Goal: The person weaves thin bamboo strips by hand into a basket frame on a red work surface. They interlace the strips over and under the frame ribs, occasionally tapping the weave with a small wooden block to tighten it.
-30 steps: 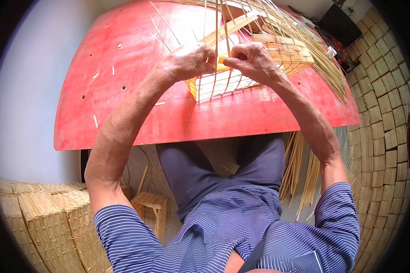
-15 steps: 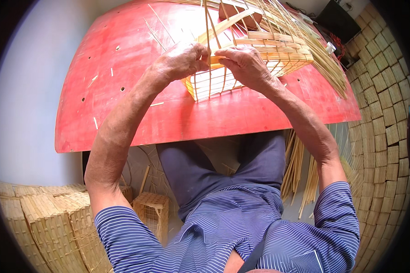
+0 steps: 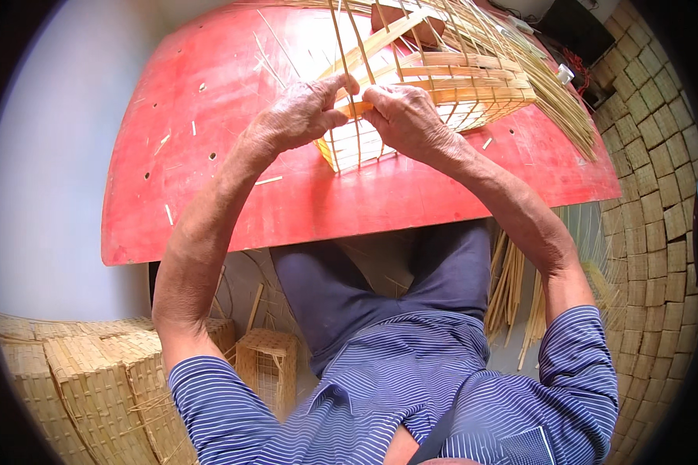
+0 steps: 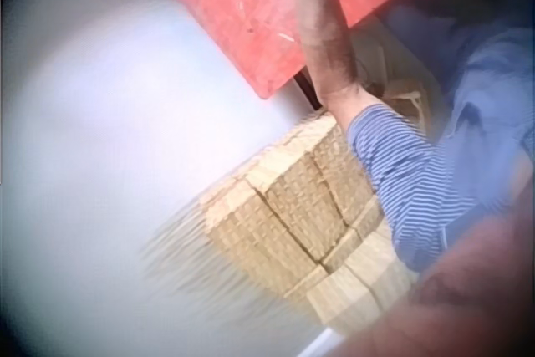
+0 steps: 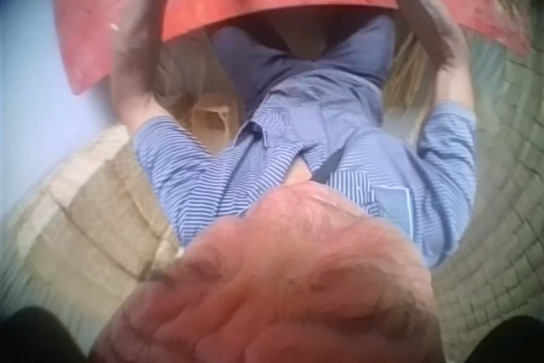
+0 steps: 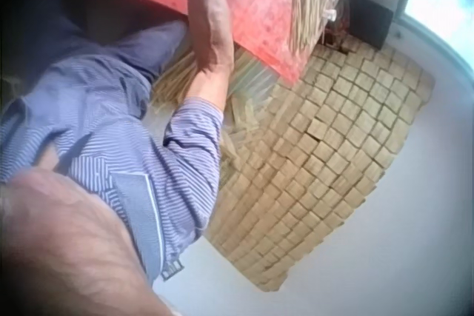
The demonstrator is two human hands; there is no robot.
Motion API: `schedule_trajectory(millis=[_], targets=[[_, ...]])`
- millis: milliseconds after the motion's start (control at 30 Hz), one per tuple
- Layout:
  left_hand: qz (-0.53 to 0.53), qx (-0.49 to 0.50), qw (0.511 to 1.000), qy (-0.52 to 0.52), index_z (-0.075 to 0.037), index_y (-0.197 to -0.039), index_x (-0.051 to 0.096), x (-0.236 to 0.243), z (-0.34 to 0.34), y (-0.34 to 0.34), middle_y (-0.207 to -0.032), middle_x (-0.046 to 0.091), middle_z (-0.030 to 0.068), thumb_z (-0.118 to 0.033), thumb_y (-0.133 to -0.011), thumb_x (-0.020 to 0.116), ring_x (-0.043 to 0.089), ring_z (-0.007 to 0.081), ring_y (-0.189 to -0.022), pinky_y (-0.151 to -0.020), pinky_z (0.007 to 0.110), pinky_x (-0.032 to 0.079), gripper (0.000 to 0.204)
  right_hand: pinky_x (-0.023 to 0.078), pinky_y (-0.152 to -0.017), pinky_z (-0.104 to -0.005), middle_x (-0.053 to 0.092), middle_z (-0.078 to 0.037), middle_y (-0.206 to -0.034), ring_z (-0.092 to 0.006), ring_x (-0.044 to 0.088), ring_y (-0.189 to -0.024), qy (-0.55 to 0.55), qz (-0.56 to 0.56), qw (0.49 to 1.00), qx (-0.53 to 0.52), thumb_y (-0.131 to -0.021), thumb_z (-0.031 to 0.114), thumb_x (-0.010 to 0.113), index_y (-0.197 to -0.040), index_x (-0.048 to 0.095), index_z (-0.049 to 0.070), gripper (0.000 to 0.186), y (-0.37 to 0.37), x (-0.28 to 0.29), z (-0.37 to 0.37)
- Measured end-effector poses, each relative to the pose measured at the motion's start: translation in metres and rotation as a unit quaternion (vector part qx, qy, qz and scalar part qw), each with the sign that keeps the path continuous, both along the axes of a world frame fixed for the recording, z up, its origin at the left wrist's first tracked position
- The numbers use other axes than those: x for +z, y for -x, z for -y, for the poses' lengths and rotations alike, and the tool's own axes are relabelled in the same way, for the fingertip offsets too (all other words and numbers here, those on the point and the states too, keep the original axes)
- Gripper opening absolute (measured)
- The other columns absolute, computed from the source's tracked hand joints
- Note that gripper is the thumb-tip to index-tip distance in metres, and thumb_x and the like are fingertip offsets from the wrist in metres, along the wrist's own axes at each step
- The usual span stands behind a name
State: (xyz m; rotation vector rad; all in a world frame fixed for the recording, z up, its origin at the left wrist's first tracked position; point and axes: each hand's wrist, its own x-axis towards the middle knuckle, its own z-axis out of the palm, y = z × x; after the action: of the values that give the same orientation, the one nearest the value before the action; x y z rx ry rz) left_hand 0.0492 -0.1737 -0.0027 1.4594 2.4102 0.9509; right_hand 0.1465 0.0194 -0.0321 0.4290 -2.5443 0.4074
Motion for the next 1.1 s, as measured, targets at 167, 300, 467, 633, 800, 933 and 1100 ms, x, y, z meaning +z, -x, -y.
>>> schedule_trajectory(millis=[167,300,467,633,800,933,1100], targets=[[-0.002,-0.005,1.0,-0.005,-0.009,-0.133,0.057,0.0,0.0,0.009,-0.065,0.054,0.0087,-0.008,-0.09,0.062,0.056,0.0226,-0.061,-0.061,0.041,0.045,0.044,0.052,-0.064,-0.049,0.064,-0.02,-0.073,-0.0384,0.067,-0.074,0.011,0.027,1.0,0.007,-0.086,0.015,0.069,-0.096,0.058,-0.002,0.023,0.0,-0.005,0.002],[-0.207,0.05,0.968,0.13,-0.007,-0.133,0.059,0.01,-0.022,0.003,-0.088,0.07,0.0224,-0.021,-0.094,0.057,0.068,0.0394,-0.085,-0.078,0.05,0.052,0.042,0.052,-0.064,-0.0493,0.065,-0.019,-0.074,-0.0389,0.068,-0.073,-0.012,0.004,1.0,-0.005,-0.084,0.017,0.072,-0.095,0.058,-0.001,0.025,0.002,-0.005,0.001],[-0.134,0.059,0.976,0.161,-0.003,-0.114,0.068,0.017,-0.032,0.009,-0.091,0.07,0.0235,-0.027,-0.096,0.059,0.068,0.0394,-0.091,-0.081,0.049,0.052,0.032,0.052,-0.063,-0.0484,0.064,-0.019,-0.073,-0.038,0.068,-0.074,0.004,0.012,1.0,0.002,-0.082,0.014,0.072,-0.094,0.058,0.0,0.023,-0.001,-0.007,0.0],[-0.031,0.045,0.995,0.088,-0.001,-0.103,0.069,0.014,-0.032,0.024,-0.079,0.068,0.0155,-0.022,-0.092,0.071,0.068,0.0236,-0.075,-0.066,0.04,0.051,0.024,0.053,-0.064,-0.048,0.066,-0.018,-0.074,-0.0376,0.069,-0.075,0.033,0.0,0.999,0.001,-0.082,0.011,0.068,-0.101,0.06,0.001,0.023,-0.001,-0.005,0.004],[0.168,0.089,0.98,-0.057,-0.004,-0.091,0.068,0.002,-0.035,0.015,-0.064,0.061,0.0007,-0.025,-0.091,0.075,0.055,0.0087,-0.056,-0.051,0.027,0.043,0.022,0.051,-0.071,-0.049,0.063,-0.019,-0.08,-0.0389,0.066,-0.081,0.085,0.047,0.995,-0.005,-0.084,0.011,0.068,-0.105,0.061,0.0,0.025,0.0,-0.005,-0.002],[0.263,0.088,0.957,-0.091,-0.006,-0.088,0.067,0.009,-0.035,0.008,-0.063,0.059,-0.0005,-0.025,-0.092,0.073,0.052,0.0056,-0.056,-0.051,0.023,0.039,0.02,0.051,-0.067,-0.0482,0.062,-0.019,-0.077,-0.0389,0.065,-0.075,0.113,0.024,0.993,-0.003,-0.09,0.012,0.062,-0.094,0.059,0.001,0.013,0.007,-0.008,-0.005],[0.161,0.107,0.978,-0.08,-0.005,-0.085,0.063,-0.005,-0.041,0.009,-0.064,0.059,0.0002,-0.025,-0.096,0.068,0.053,0.0069,-0.055,-0.05,0.024,0.041,0.023,0.053,-0.055,-0.0449,0.065,-0.018,-0.068,-0.0351,0.069,-0.065,0.09,-0.101,0.99,-0.044,-0.092,0.017,0.058,-0.086,0.062,0.003,0.016,0.022,-0.037,-0.003]])
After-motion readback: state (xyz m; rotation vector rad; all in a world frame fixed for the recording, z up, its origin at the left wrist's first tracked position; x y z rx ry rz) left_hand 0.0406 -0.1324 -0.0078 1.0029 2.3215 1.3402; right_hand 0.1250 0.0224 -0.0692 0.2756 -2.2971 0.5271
